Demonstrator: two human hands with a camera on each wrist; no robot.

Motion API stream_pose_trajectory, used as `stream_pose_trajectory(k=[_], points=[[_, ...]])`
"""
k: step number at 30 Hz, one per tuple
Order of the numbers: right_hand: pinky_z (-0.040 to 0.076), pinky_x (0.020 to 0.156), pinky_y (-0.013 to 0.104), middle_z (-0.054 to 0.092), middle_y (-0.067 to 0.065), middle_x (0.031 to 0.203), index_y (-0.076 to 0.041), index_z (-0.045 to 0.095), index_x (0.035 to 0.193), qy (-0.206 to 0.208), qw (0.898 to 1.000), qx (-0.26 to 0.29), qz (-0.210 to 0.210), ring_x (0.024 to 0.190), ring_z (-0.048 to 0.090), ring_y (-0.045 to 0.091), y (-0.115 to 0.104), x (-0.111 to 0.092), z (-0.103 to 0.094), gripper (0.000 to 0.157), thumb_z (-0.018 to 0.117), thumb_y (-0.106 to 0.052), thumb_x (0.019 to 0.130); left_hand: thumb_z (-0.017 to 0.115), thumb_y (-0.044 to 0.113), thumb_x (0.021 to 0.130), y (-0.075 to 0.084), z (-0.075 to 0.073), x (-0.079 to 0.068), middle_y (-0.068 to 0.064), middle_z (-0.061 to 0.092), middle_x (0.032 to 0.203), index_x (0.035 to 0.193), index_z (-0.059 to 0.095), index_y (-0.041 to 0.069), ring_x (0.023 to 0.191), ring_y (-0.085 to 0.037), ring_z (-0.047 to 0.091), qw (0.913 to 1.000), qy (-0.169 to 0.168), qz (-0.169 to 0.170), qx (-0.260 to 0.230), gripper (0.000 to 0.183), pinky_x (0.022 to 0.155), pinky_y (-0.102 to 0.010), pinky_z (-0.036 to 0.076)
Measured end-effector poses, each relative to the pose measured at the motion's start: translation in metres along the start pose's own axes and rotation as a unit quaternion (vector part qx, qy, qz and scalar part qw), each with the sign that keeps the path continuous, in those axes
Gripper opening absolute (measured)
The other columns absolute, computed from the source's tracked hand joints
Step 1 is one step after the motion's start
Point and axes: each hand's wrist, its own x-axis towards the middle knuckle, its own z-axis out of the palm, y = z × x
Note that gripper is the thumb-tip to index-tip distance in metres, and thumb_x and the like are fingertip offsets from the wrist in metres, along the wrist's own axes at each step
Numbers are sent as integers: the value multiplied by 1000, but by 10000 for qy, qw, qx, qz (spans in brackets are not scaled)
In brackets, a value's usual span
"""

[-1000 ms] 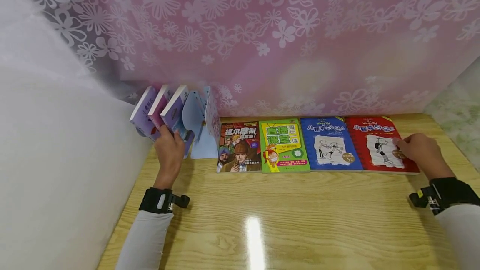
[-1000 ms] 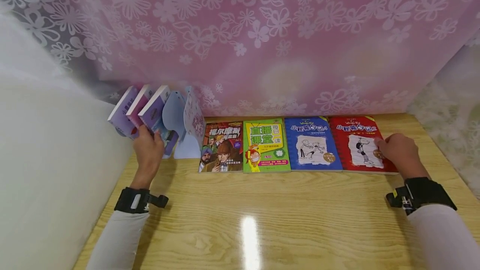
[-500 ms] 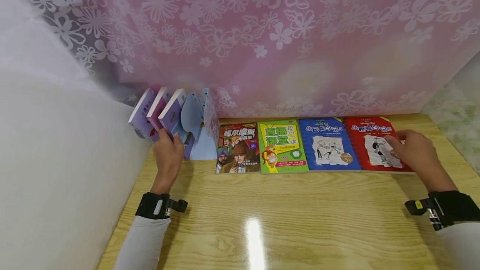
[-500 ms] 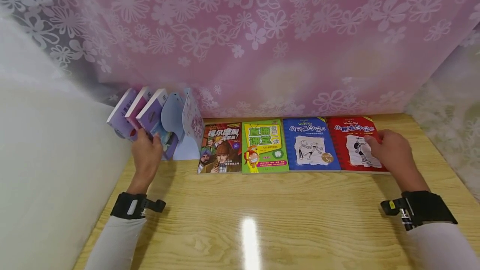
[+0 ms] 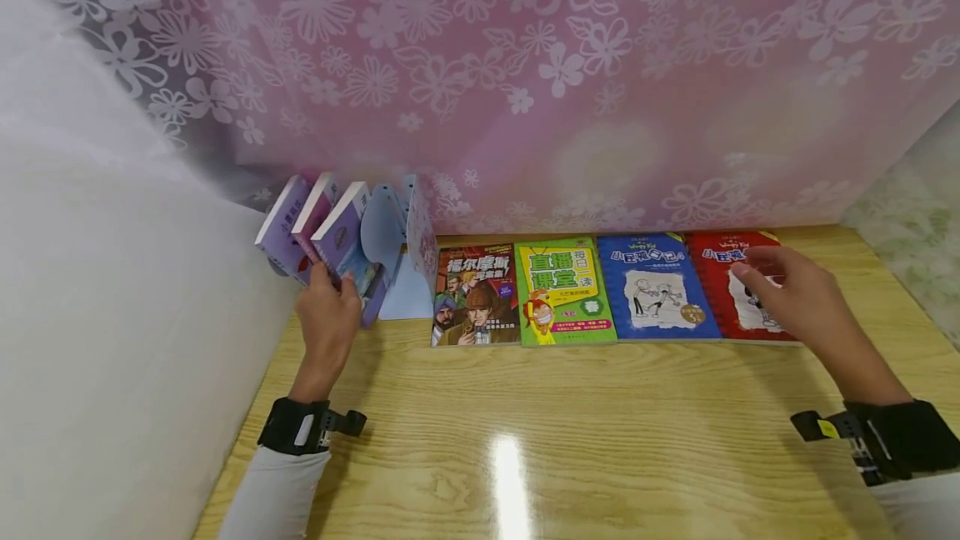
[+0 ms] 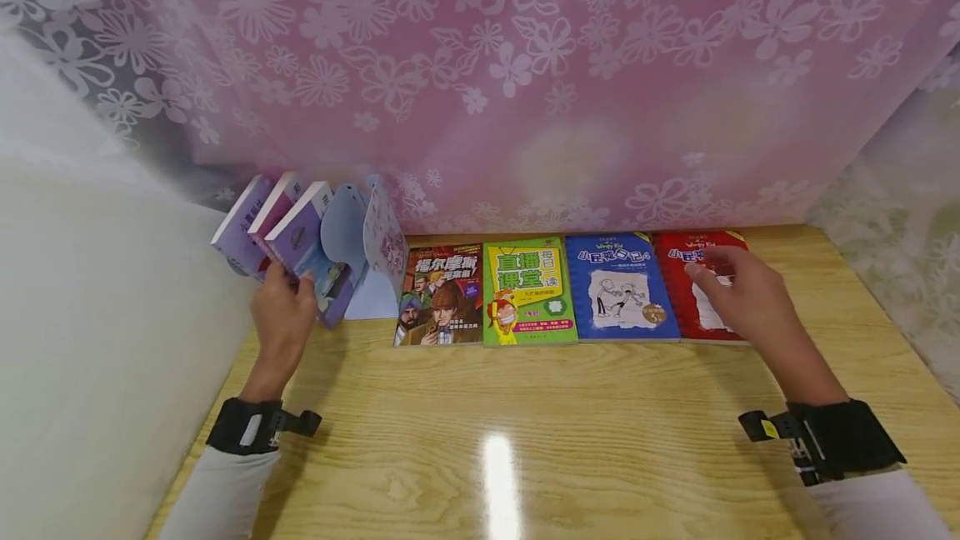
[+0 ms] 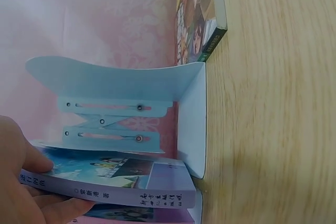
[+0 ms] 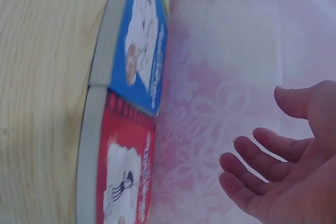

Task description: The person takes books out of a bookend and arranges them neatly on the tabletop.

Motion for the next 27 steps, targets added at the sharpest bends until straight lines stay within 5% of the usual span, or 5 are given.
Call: stream_pose_trajectory(k=[18, 27], points=[[39, 84, 70, 45, 31, 131, -1, 41, 136, 19, 9987, 197, -460, 113, 41, 53, -37, -22, -5, 58, 52, -43, 97, 62, 17, 89, 5, -26, -15, -20, 65, 78, 99, 59, -3, 67, -33, 60, 9996, 248, 138, -42, 22, 58, -49, 46], [41, 81, 69, 45, 31, 131, -1, 41, 137, 60, 9984, 186, -527, 113, 42, 54, -50, -30, -5, 58, 56, -39, 96, 61, 14, 90, 12, -44, -23, -22, 68, 84, 107, 59, -4, 71, -31, 65, 9990, 308, 281, -137, 25, 57, -48, 51]])
